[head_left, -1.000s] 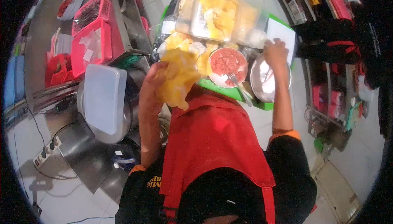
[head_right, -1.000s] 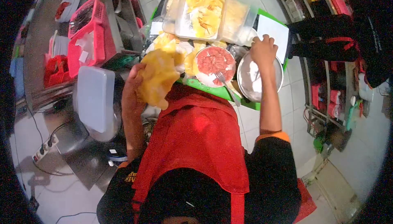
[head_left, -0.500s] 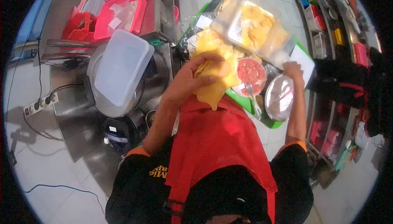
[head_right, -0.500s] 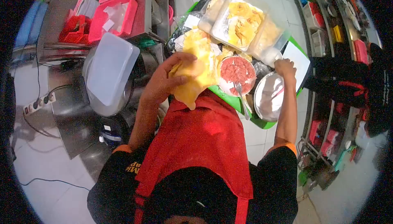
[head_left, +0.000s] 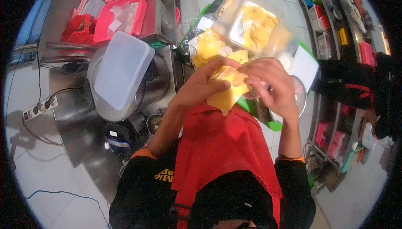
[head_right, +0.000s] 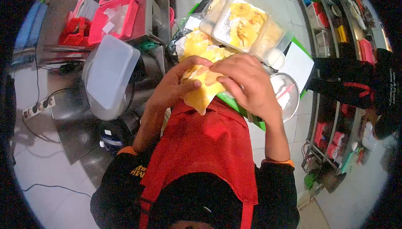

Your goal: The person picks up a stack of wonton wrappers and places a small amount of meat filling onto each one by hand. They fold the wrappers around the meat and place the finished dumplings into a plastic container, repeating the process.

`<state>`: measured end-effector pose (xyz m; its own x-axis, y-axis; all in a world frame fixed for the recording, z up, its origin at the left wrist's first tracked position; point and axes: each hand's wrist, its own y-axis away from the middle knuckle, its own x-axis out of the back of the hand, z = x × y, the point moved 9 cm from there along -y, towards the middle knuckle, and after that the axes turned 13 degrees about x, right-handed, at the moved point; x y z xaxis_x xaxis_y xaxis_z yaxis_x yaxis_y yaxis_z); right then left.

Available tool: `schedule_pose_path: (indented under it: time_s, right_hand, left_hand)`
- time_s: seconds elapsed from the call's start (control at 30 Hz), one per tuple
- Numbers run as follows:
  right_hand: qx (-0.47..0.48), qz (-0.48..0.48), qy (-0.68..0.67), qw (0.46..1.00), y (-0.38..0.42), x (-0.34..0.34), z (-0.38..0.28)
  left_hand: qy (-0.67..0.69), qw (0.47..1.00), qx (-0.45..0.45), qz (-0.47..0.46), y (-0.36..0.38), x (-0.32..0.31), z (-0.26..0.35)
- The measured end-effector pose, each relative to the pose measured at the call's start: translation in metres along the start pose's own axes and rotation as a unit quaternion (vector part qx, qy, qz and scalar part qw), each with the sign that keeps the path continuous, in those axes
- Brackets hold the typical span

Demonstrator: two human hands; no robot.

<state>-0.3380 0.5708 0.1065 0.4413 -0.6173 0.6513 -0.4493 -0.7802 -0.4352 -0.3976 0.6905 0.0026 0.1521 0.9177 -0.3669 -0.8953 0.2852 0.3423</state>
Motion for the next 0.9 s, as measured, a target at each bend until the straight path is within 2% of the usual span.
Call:
schedule_pose_path:
  time_s: [0.07, 0.13, 0.23, 0.37, 0.53, 0.67, 0.73, 0.87, 0.9]
  right_hand:
    - [0.027, -0.02, 0.008, 0.999, 0.0, -0.005, -0.003]
    - [0.031, -0.019, 0.029, 0.999, 0.0, -0.003, -0.001]
    - [0.031, -0.031, 0.028, 0.999, -0.003, -0.006, -0.001]
    - [0.048, -0.031, 0.014, 0.998, -0.008, -0.008, 0.0]
    - [0.05, -0.104, 0.016, 0.993, -0.009, -0.016, 0.005]
    - [0.044, -0.099, -0.008, 0.994, -0.004, -0.015, 0.001]
    - [-0.005, -0.028, -0.08, 0.996, -0.002, -0.009, 0.002]
    - [0.004, -0.047, -0.04, 0.998, 0.005, -0.013, 0.006]
    - [0.006, -0.043, -0.043, 0.998, 0.006, -0.008, 0.005]
  left_hand:
    - [0.018, 1.0, -0.019, -0.004, 0.0, -0.003, 0.002]
    - [0.064, 0.997, 0.031, -0.006, 0.001, -0.004, -0.003]
    - [0.086, 0.996, 0.017, -0.001, 0.003, -0.005, -0.001]
    - [0.078, 0.997, 0.006, 0.012, 0.0, 0.0, -0.005]
    - [0.044, 0.999, 0.013, 0.029, 0.001, 0.001, -0.002]
    - [0.038, 0.999, 0.023, 0.028, -0.004, 0.003, -0.012]
    - [0.082, 0.996, 0.014, 0.03, -0.005, 0.004, -0.014]
    - [0.047, 0.998, -0.006, 0.03, -0.009, -0.002, -0.003]
    - [0.098, 0.995, 0.012, 0.015, -0.01, -0.005, -0.005]
